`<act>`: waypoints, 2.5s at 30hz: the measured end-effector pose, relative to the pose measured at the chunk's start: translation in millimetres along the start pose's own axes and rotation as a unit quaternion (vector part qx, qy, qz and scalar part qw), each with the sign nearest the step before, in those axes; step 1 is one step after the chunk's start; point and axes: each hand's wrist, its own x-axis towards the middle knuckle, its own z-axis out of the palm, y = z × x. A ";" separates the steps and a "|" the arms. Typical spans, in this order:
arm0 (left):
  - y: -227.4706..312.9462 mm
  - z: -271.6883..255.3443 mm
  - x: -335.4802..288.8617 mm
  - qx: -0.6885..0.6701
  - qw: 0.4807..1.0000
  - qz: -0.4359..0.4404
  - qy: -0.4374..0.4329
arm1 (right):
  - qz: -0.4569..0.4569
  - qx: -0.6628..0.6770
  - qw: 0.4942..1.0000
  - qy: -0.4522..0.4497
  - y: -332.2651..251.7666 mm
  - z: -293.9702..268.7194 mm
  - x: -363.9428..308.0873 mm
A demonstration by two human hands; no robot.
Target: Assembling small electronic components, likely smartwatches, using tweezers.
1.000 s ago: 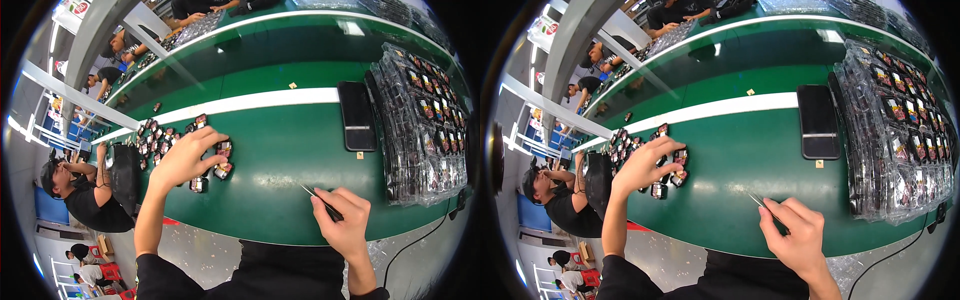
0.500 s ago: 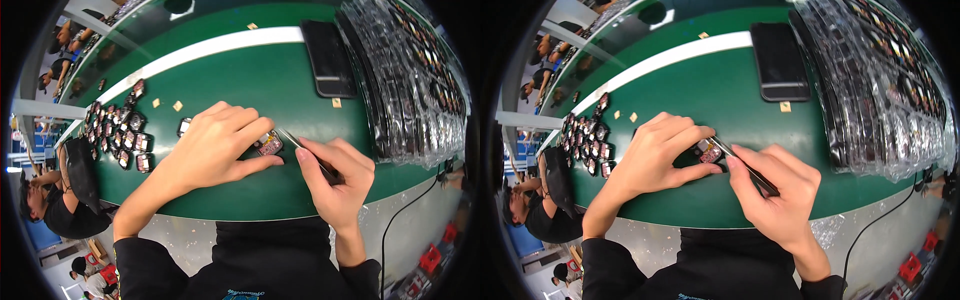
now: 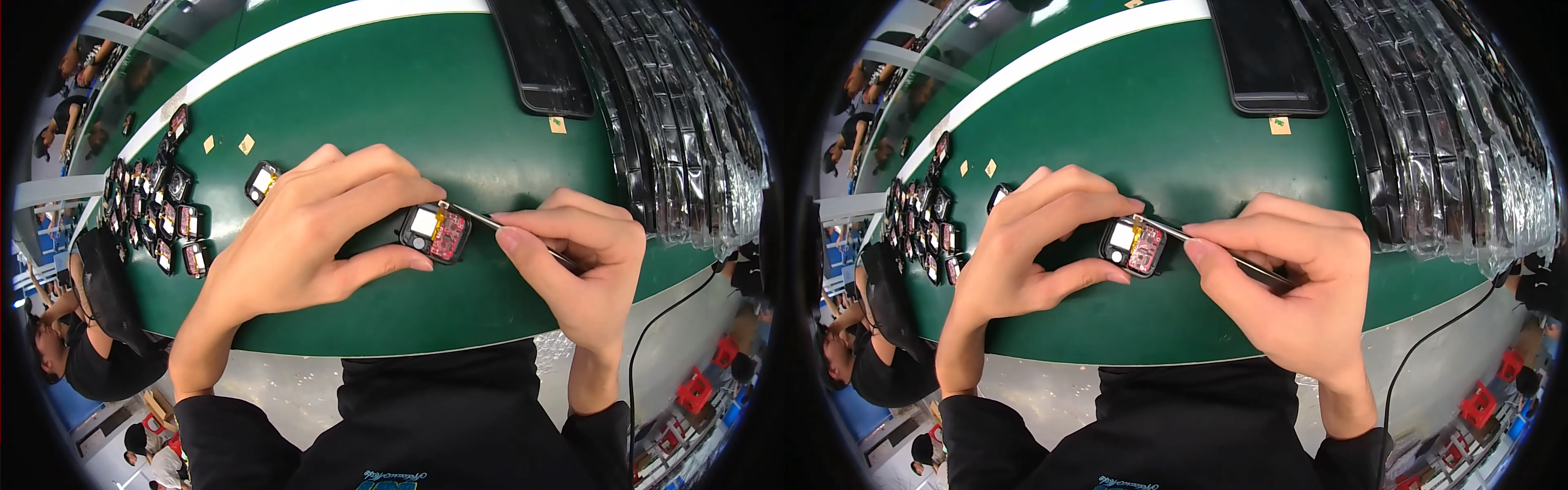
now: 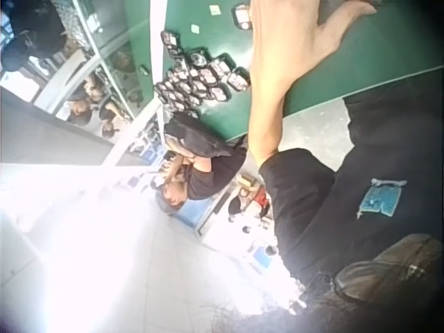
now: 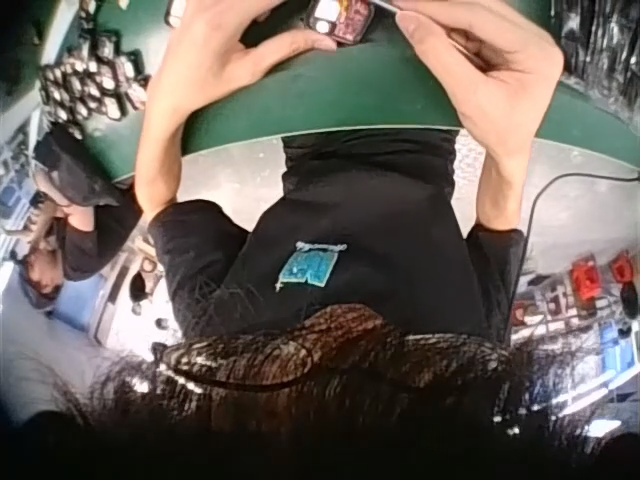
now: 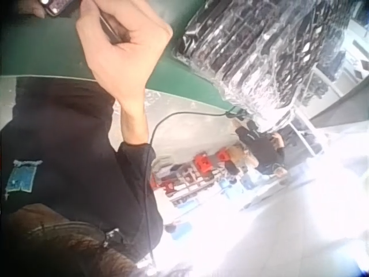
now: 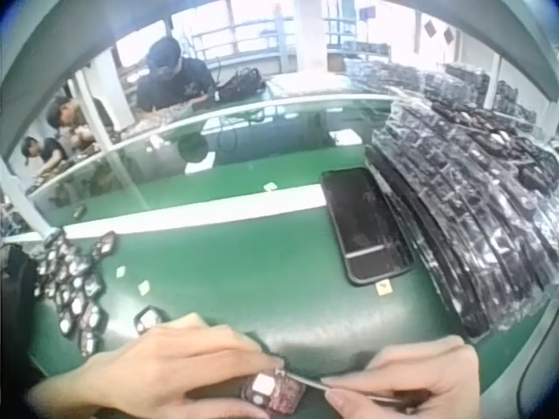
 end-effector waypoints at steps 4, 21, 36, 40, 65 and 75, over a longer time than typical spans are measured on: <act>-6.0 2.3 -0.9 -0.011 1.000 0.027 -0.001 | -0.081 -0.093 0.992 -0.022 -0.2 4.4 -2.6; -5.1 -7.6 3.6 -0.015 0.999 -0.036 -0.030 | -0.122 -0.152 0.981 -0.017 -0.6 7.0 -1.1; -19.1 -5.8 3.8 -0.017 0.999 0.048 -0.008 | -0.243 -0.210 0.947 0.019 6.3 17.8 0.4; -25.6 -10.3 4.4 -0.028 0.998 0.052 -0.031 | -0.164 -0.158 0.973 -0.022 2.2 10.5 0.9; -22.8 -13.8 5.2 -0.043 0.995 0.041 -0.081 | -0.122 -0.118 0.984 -0.055 4.0 9.6 1.3; -20.7 -11.9 7.0 -0.032 0.994 0.071 -0.081 | -0.121 -0.122 0.984 -0.055 3.3 10.3 -1.4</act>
